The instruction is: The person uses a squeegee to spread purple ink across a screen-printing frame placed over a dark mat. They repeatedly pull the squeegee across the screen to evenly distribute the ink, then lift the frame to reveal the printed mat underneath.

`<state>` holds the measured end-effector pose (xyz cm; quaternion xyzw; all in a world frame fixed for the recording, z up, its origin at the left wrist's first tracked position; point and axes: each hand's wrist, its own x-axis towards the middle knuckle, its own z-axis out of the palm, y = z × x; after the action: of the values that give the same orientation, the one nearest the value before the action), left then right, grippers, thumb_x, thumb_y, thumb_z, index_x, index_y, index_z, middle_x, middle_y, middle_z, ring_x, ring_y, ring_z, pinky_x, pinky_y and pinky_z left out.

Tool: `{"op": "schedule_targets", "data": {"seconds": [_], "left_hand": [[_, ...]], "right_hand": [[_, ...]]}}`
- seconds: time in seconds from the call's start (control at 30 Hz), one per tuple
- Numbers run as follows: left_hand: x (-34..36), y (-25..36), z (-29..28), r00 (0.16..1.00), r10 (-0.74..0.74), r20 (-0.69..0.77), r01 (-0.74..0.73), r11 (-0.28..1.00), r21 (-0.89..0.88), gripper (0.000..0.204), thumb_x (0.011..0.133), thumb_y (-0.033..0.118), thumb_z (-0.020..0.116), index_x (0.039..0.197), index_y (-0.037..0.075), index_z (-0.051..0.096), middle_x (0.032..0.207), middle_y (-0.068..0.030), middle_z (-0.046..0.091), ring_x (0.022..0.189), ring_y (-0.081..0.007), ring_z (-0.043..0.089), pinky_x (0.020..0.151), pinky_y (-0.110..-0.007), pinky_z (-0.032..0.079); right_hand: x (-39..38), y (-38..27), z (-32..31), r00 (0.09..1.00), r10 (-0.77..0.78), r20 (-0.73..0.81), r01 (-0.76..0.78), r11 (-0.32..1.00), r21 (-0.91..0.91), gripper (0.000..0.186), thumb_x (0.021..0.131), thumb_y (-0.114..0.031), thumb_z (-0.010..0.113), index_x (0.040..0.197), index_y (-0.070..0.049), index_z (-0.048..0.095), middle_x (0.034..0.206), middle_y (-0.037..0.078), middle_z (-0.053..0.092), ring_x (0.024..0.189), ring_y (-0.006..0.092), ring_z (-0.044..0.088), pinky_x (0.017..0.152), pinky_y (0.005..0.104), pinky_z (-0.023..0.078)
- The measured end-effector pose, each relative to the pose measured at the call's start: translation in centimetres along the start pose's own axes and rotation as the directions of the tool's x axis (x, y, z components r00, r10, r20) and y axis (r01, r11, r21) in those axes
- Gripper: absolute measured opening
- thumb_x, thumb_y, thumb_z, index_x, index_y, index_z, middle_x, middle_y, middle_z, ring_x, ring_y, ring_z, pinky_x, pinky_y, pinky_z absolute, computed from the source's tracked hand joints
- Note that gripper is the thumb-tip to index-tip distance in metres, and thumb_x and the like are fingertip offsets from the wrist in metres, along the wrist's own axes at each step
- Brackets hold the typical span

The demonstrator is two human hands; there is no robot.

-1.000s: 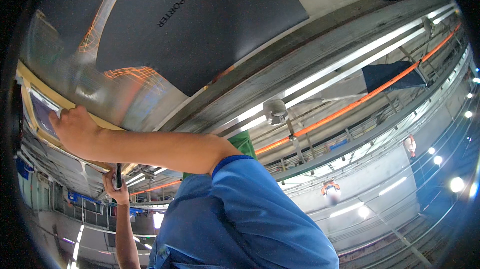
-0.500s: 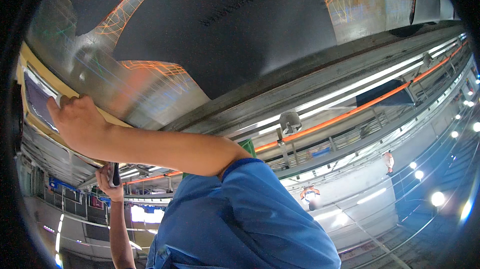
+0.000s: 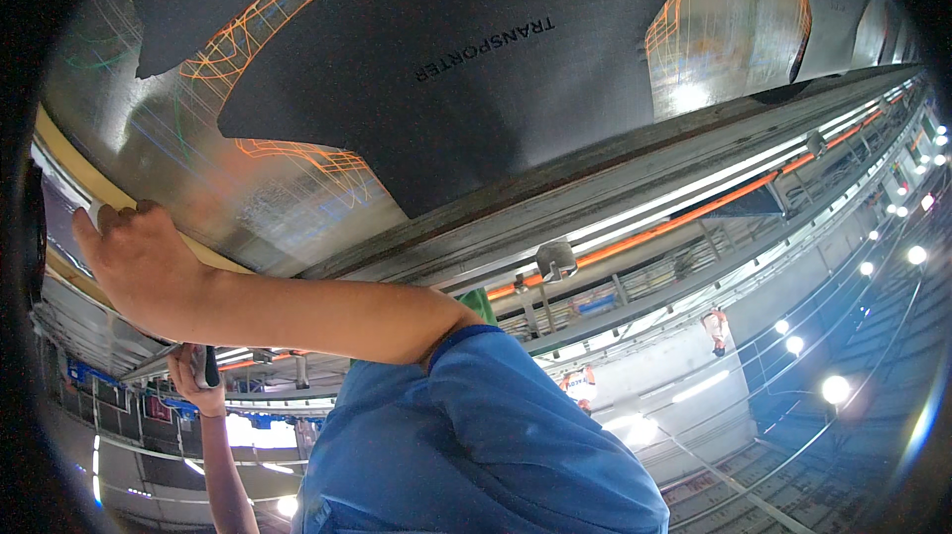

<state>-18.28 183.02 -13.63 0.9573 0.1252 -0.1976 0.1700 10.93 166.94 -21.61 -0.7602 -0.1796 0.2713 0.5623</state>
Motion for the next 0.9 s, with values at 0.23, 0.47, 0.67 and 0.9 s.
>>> {"op": "schedule_targets", "data": {"seconds": [0.23,0.47,0.67,0.9], "left_hand": [[0.7,1.5,0.0,1.000,0.015,-0.010,-0.015,1.000,-0.017,0.034,0.082,0.009,0.070,0.116,0.002,0.066,0.101,-0.0171,0.061,0.090,-0.0369,0.061,0.078,-0.046,0.048],[0.8,2.1,-0.5,0.999,-0.019,-0.049,0.018,0.999,-0.031,0.037,0.076,0.008,0.072,0.112,0.005,0.066,0.094,-0.0136,0.059,0.086,-0.0334,0.060,0.076,-0.042,0.047],[-0.6,15.4,-1.7,0.974,0.013,-0.227,-0.018,1.000,-0.020,0.048,0.052,0.005,0.069,0.100,0.003,0.071,0.090,-0.0118,0.064,0.081,-0.0339,0.062,0.072,-0.041,0.050],[2.8,23.0,-1.0,0.960,0.042,-0.277,-0.014,0.994,0.105,0.051,0.054,0.008,0.072,0.105,0.009,0.069,0.086,-0.0096,0.061,0.084,-0.0322,0.062,0.070,-0.043,0.048]], "right_hand": [[-0.2,-0.3,-0.9,0.995,-0.021,-0.099,0.018,0.999,-0.039,0.047,0.072,-0.009,0.068,0.114,0.008,0.055,0.082,0.014,0.064,0.069,0.0264,0.068,0.062,0.0370,0.051],[0.2,0.0,-1.7,1.000,0.023,-0.020,-0.019,0.985,0.172,0.030,0.082,-0.003,0.058,0.112,0.002,0.052,0.083,0.025,0.068,0.075,0.0372,0.072,0.063,0.0484,0.055],[-3.2,-3.1,-17.7,0.979,0.036,0.198,-0.011,0.992,-0.126,0.029,0.095,-0.014,0.052,0.121,-0.004,0.055,0.082,0.021,0.071,0.076,0.0415,0.071,0.069,0.0519,0.057],[-0.6,0.6,-21.9,0.999,0.021,-0.039,-0.021,1.000,0.017,0.027,0.099,-0.016,0.049,0.124,-0.013,0.059,0.085,0.022,0.069,0.082,0.0413,0.068,0.077,0.0497,0.053]]}}
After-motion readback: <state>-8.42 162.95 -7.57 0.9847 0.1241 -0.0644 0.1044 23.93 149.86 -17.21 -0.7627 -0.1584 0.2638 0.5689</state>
